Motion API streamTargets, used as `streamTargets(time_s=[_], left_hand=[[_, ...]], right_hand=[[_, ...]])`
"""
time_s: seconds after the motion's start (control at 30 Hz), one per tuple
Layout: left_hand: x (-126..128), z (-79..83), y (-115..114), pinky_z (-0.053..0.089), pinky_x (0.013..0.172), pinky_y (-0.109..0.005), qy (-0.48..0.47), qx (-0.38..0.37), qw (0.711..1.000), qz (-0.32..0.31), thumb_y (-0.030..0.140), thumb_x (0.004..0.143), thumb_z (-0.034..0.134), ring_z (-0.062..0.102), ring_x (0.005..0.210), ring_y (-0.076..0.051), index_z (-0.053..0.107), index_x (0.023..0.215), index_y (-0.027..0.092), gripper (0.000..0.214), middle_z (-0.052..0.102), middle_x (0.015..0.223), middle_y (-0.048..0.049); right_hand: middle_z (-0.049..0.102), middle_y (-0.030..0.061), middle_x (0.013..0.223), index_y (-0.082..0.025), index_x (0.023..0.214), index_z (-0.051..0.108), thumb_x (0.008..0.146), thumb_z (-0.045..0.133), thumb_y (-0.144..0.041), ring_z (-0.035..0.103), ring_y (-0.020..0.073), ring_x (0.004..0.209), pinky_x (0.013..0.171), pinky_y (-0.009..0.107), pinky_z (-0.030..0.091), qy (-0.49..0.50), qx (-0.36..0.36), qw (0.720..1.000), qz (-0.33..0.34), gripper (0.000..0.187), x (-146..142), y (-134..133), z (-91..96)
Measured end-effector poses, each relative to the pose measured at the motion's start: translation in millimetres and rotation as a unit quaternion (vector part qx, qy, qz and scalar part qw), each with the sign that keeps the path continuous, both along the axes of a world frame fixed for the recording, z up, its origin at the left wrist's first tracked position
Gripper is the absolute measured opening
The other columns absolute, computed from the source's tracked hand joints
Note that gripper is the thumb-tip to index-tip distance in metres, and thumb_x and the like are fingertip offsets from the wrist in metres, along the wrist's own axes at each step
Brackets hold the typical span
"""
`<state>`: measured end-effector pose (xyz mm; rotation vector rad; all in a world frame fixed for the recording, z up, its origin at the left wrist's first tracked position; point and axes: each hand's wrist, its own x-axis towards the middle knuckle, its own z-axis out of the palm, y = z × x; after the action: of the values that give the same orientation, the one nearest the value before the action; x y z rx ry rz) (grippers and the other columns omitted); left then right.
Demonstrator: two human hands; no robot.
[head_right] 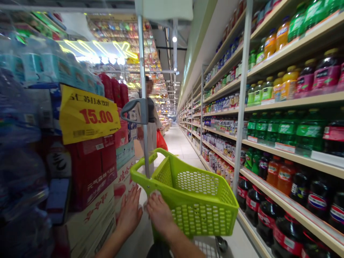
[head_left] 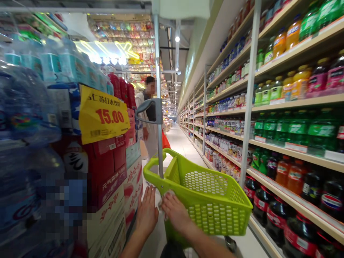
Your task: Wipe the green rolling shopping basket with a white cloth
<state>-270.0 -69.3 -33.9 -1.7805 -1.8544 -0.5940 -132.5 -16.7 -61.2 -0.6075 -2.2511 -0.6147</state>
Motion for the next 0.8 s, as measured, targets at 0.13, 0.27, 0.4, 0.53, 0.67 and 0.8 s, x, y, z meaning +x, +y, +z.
streamTargets(time_s=[0.13, 0.27, 0.4, 0.53, 0.67, 0.8], left_hand=[[-2, 1.9, 9, 0.019, 0.107, -0.044, -0.005, 0.007, 1.000, -0.015, 0.008, 0.066, 0.036, 0.026, 0.130, -0.022, 0.036, 0.130, 0.010, 0.064, 0.034, 0.139, -0.0106], [11, 10.4, 20, 0.019, 0.108, -0.043, -0.009, 0.015, 0.999, -0.041, 0.007, 0.060, 0.038, 0.024, 0.131, -0.020, 0.036, 0.130, 0.013, 0.070, 0.032, 0.140, -0.0071], [32, 22.4, 28, 0.018, 0.108, -0.042, -0.012, -0.022, 0.996, -0.091, 0.007, 0.060, 0.037, 0.020, 0.132, -0.020, 0.032, 0.133, 0.014, 0.073, 0.025, 0.143, -0.0057], [56, 38.7, 33, 0.011, 0.109, -0.045, -0.010, -0.123, 0.981, -0.149, 0.010, 0.061, 0.037, 0.017, 0.133, -0.022, 0.032, 0.133, 0.013, 0.073, 0.025, 0.143, -0.0062], [75, 57.6, 36, 0.009, 0.109, -0.047, -0.001, -0.207, 0.970, -0.128, 0.012, 0.060, 0.039, 0.025, 0.130, -0.024, 0.039, 0.129, 0.011, 0.069, 0.039, 0.137, -0.0112], [81, 66.0, 33, 0.009, 0.109, -0.044, -0.003, -0.189, 0.973, -0.135, 0.013, 0.063, 0.039, 0.035, 0.125, -0.022, 0.048, 0.122, 0.015, 0.060, 0.049, 0.128, -0.0095]], right_hand=[[0.062, 0.0043, 0.111, -0.021, 0.103, 0.061, 0.082, 0.053, -0.020, 0.050, 0.0190, 0.111, 0.093, 0.035, 0.043, 0.046, 0.025, 0.999, 0.005, 0.022, 2, 5, 1.8], [0.056, 0.0062, 0.121, -0.022, 0.113, 0.056, 0.085, 0.046, -0.018, 0.043, 0.0194, 0.120, 0.096, 0.039, 0.040, 0.114, 0.047, 0.992, -0.011, 0.030, 15, 14, 36.3], [0.068, -0.0003, 0.097, -0.024, 0.083, 0.064, 0.084, 0.047, -0.020, 0.061, 0.0161, 0.095, 0.080, 0.026, 0.049, 0.091, 0.150, 0.985, 0.005, 0.017, 49, 33, -7.6], [0.070, -0.0029, 0.087, -0.027, 0.078, 0.064, 0.079, 0.051, -0.015, 0.064, 0.0147, 0.081, 0.071, 0.021, 0.049, 0.105, 0.135, 0.981, -0.087, 0.018, 83, 61, -46.7], [0.065, 0.0029, 0.107, -0.027, 0.097, 0.064, 0.074, 0.050, -0.007, 0.060, 0.0211, 0.097, 0.081, 0.029, 0.048, 0.188, 0.082, 0.963, -0.177, 0.033, 95, 68, -8.0], [0.061, 0.0044, 0.113, -0.026, 0.105, 0.061, 0.076, 0.053, -0.009, 0.057, 0.0212, 0.103, 0.085, 0.033, 0.048, 0.138, 0.040, 0.978, -0.148, 0.034, 82, 53, 21.5]])
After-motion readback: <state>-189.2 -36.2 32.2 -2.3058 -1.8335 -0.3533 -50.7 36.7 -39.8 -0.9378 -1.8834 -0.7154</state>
